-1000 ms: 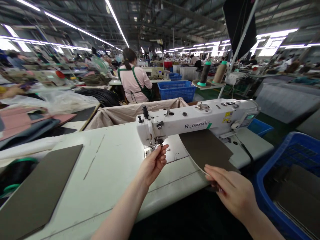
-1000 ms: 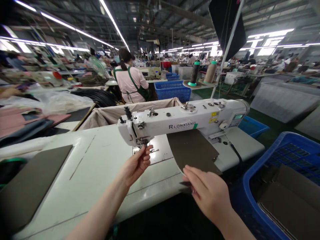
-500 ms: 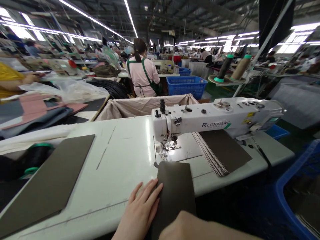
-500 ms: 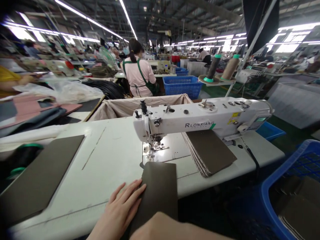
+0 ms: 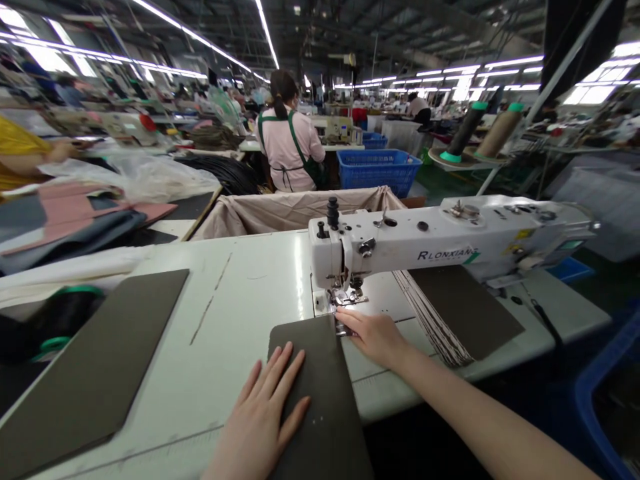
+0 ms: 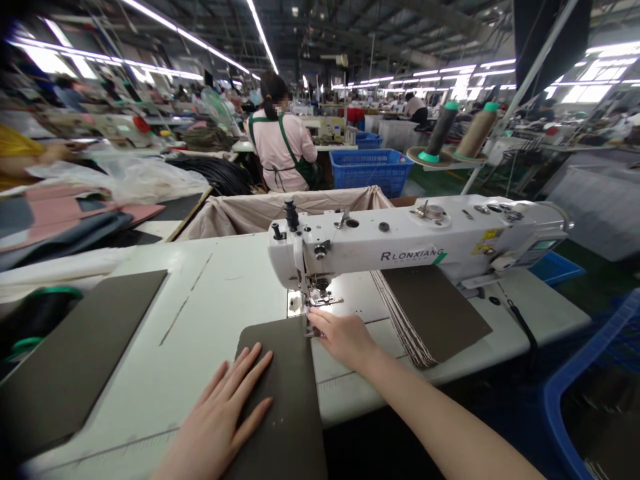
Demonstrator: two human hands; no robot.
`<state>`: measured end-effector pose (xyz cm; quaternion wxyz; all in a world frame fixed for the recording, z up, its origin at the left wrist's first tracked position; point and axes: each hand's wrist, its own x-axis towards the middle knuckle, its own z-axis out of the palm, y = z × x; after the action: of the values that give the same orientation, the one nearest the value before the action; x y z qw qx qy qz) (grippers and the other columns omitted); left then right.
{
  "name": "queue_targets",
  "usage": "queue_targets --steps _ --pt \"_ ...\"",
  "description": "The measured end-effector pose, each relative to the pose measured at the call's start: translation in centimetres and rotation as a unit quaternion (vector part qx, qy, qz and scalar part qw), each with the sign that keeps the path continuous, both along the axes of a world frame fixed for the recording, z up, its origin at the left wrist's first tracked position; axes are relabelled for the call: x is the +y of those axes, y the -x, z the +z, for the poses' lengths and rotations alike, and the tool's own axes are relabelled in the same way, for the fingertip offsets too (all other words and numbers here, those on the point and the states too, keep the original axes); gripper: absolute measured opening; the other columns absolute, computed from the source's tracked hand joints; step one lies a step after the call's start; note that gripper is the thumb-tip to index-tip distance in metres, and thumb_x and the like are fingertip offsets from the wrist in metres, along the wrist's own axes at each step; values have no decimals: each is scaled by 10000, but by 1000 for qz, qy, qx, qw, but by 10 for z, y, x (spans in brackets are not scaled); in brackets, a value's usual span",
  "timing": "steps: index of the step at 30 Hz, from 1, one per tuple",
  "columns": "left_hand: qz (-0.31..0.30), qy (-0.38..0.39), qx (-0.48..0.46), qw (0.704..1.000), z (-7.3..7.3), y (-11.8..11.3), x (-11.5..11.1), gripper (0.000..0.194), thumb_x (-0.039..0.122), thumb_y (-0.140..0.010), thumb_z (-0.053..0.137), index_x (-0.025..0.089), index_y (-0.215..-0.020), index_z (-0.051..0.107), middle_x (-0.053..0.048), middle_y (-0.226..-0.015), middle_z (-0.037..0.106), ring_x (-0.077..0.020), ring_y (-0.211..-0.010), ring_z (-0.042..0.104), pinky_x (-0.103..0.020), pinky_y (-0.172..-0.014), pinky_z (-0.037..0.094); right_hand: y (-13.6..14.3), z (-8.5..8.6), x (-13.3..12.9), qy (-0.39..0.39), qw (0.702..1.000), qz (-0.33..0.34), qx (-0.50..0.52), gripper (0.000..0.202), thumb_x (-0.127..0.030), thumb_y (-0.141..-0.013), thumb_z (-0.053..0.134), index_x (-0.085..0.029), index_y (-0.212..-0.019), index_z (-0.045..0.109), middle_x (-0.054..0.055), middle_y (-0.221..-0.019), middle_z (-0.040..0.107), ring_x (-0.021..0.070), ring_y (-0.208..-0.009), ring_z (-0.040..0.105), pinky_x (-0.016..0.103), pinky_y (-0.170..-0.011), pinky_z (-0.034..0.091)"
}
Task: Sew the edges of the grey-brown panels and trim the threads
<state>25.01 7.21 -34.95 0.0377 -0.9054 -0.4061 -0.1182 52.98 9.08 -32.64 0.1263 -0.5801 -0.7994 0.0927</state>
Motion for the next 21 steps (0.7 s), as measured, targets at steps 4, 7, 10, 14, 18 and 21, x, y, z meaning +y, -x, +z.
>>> queue_targets --steps 4,7,10,14,18,21 --pt "-16 28 4 999 9 3 29 595 535 -919 489 263 -1440 392 -70 -1543 359 -289 -1399 359 -541 -1174 214 -2 -3 -2 0 1000 -9 14 503 -227 -925 471 -311 -1418 419 -44 -1480 450 213 -1168 582 361 -939 486" --pt "-73 72 -3 995 16 -11 50 587 530 -930 476 229 -1428 398 -69 -1564 315 -274 -1428 305 -504 -1179 234 0 -3 0 -2 1000 -3 16 514 -217 -921 472 -316 -1422 416 -45 -1480 450 206 -1165 581 353 -941 484" --pt "-112 99 -2 989 21 -28 63 632 514 -941 467 262 -1495 294 -50 -1564 318 -277 -1434 288 -501 -1171 253 0 -4 1 -4 1000 0 13 508 -220 -922 477 -315 -1418 425 -40 -1483 444 208 -1168 577 348 -940 486" --pt "-92 107 1 990 23 -37 70 643 525 -938 462 290 -1507 275 -35 -1561 326 -277 -1433 288 -512 -1182 226 0 -5 2 -3 1000 -6 4 523 -208 -916 485 -316 -1424 419 -25 -1476 453 209 -1153 585 347 -934 488" --pt "-80 110 -5 991 20 -37 72 641 519 -946 450 294 -1514 257 -28 -1578 286 -271 -1446 259 -514 -1186 212 0 -5 3 -2 1000 -5 9 558 -191 -907 495 -325 -1439 396 -18 -1466 461 206 -1157 582 342 -931 490" --pt "-89 114 0 990 20 -38 73 649 516 -951 442 294 -1522 231 -12 -1583 271 -269 -1457 227 -522 -1189 195 0 -4 4 2 1000 -4 13 547 -185 -903 497 -309 -1430 414 -5 -1462 465 209 -1161 580 337 -931 491"
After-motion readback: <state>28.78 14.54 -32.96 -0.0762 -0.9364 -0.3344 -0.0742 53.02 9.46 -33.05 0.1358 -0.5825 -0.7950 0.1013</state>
